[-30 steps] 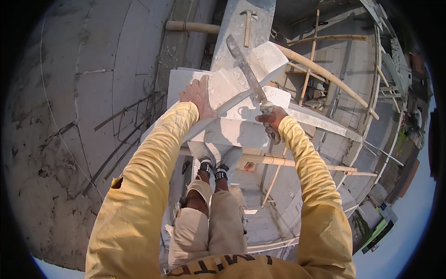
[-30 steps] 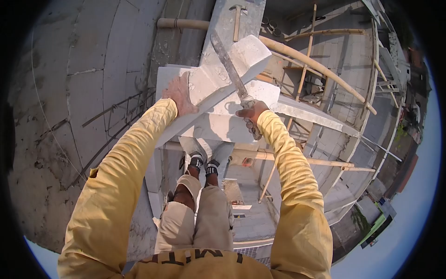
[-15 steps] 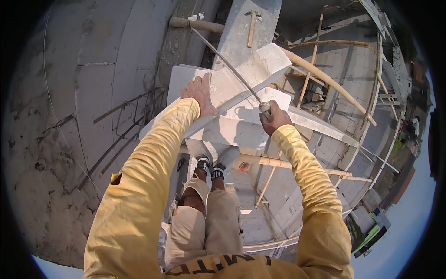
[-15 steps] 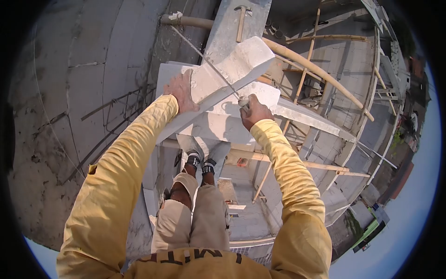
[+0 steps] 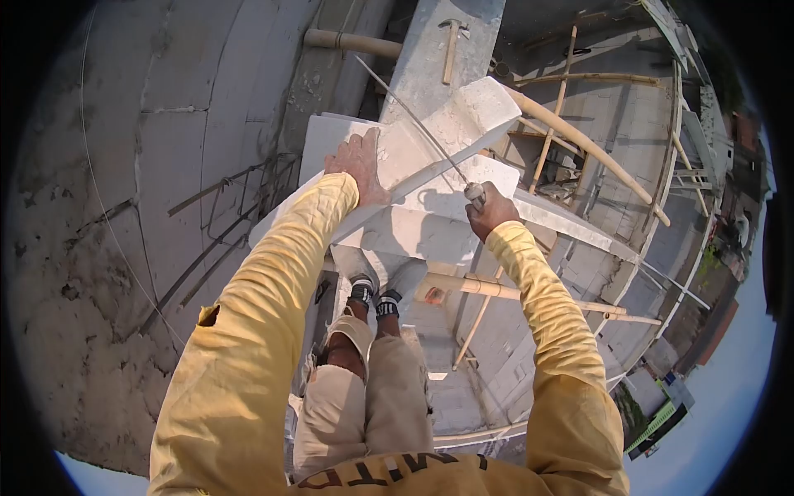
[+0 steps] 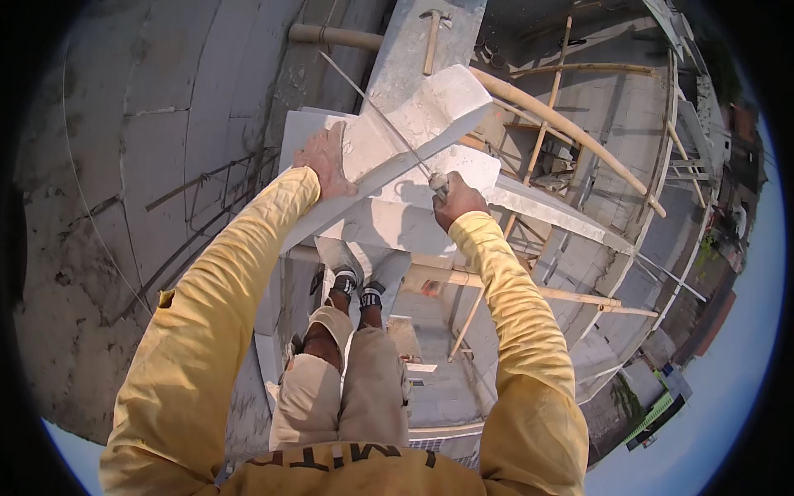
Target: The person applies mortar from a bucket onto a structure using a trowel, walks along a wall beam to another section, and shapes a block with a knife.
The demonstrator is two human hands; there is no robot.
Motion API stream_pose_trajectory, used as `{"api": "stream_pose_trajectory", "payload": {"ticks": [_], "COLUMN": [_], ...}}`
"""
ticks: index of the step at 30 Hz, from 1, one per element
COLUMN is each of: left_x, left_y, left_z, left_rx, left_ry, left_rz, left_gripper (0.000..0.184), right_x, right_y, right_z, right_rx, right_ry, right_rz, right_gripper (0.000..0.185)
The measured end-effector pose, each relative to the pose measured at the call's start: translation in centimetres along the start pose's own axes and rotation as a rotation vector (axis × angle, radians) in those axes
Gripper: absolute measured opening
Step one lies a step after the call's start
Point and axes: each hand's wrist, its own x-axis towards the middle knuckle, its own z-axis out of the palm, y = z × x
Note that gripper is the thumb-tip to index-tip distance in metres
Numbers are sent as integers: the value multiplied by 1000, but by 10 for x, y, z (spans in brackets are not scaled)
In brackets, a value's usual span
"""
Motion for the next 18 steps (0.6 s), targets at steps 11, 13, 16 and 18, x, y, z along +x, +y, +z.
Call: {"api": "stream_pose_trajectory", "payload": {"ticks": [11,13,16,18], "left_x": [1,2,1,6], "left_y": [-2,-4,1,-2], "left_z": [2,2,3,-1], "left_rx": [-13,-32,13,1], "left_ry": [5,9,25,35], "left_rz": [-8,21,-19,-7], "left_gripper": [111,113,113,113], "right_x": [-36,-27,13,20], "right_y": [-75,-45,1,-10], "right_z": [-57,-28,-13,-27], "right_rx": [242,264,-369,-393], "right_ry": [341,199,-177,-114], "right_rz": [-239,-169,248,254], "right_gripper": [37,42,39,38]}}
